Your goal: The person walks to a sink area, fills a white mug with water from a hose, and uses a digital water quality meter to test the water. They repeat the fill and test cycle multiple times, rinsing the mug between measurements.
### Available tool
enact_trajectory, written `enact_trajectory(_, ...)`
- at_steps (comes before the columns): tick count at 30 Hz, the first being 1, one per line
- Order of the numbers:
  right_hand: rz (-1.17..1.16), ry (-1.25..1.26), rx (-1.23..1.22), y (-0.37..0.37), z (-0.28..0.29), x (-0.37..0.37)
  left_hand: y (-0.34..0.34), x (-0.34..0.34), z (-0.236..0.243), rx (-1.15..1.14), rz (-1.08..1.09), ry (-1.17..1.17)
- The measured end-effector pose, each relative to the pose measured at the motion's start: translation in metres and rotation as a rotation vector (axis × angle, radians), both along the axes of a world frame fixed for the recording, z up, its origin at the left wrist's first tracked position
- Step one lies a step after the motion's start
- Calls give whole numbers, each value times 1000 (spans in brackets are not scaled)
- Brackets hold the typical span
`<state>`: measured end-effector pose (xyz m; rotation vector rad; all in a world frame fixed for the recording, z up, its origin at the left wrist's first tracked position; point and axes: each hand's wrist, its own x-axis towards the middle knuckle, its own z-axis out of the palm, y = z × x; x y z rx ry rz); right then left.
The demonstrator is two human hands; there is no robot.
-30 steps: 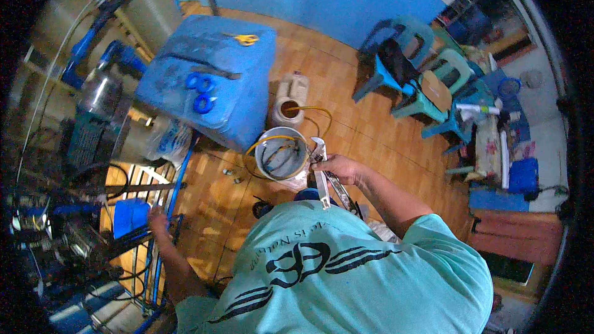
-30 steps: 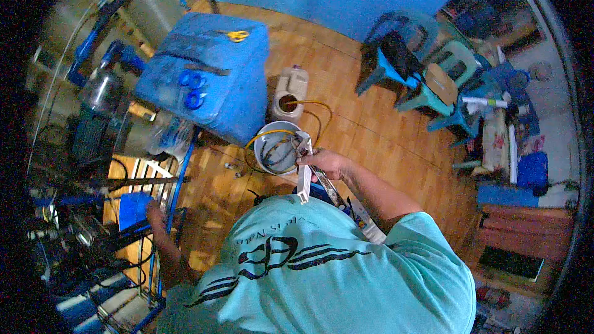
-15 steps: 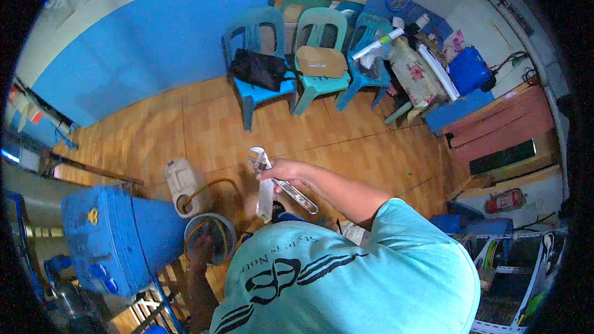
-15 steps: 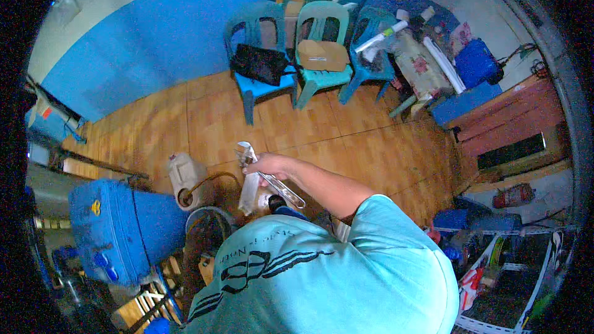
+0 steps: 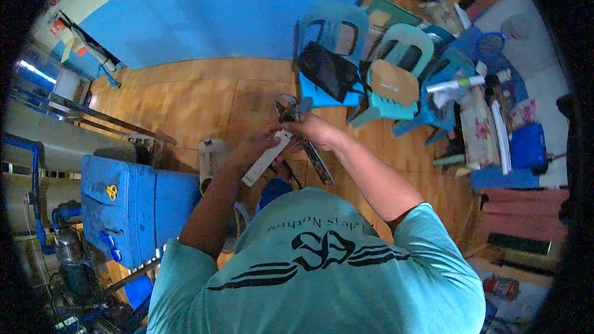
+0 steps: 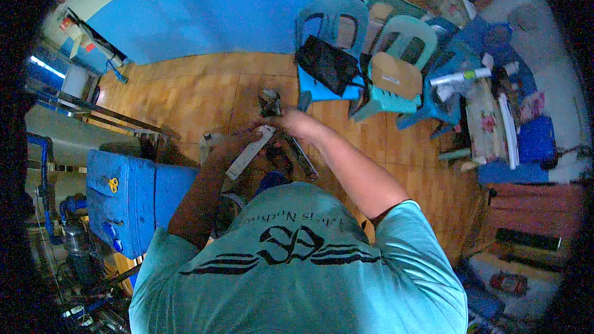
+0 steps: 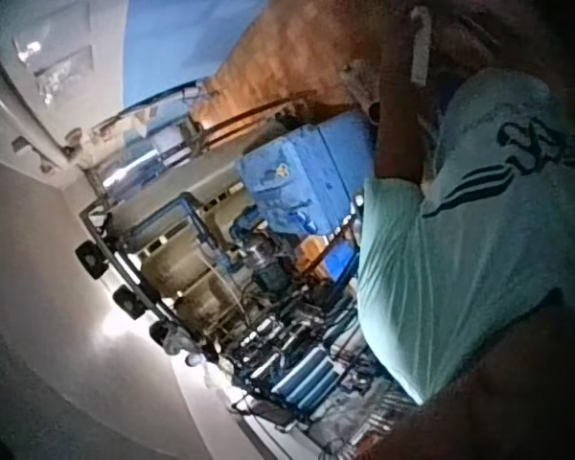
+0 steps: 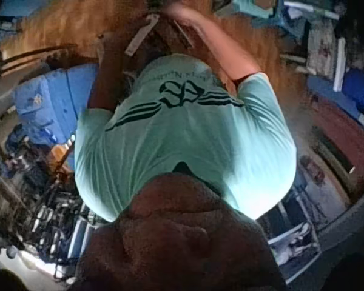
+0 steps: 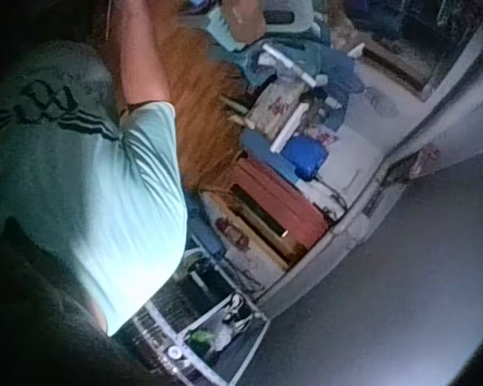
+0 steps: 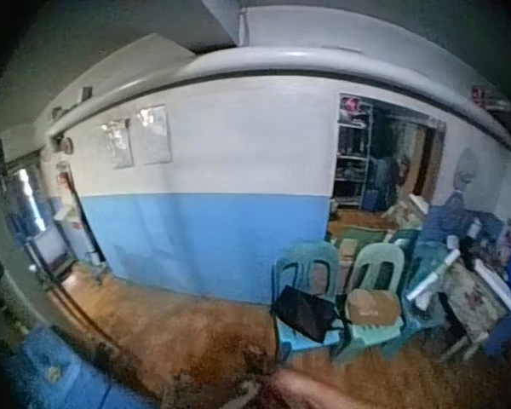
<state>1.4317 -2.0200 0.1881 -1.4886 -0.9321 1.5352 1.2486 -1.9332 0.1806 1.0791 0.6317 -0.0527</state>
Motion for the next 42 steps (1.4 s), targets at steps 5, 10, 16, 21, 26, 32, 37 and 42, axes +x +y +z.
enact_trajectory(5,234,-273,219,111,-10,47,105,23,-22,-61,-12,-87)
enact_trajectory(10,106,270,30,194,-28,95,179,55,-13,-52,91,7)
enact_trajectory(16,177,-157,148,276,-14,152,261,102,14,278,-195,279)
enact_trajectory(21,293,14,149,355,3,172,305,108,26,97,74,169)
enact_trajectory(26,425,104,110,438,23,149,343,82,29,88,266,51)
enact_trajectory(32,608,66,185,535,21,96,392,34,14,-31,531,84)
enact_trajectory(37,649,10,211,623,24,28,455,-30,-14,-194,658,-67)
enact_trajectory(42,615,-2,204,723,35,-61,546,-101,-27,-131,681,-228)
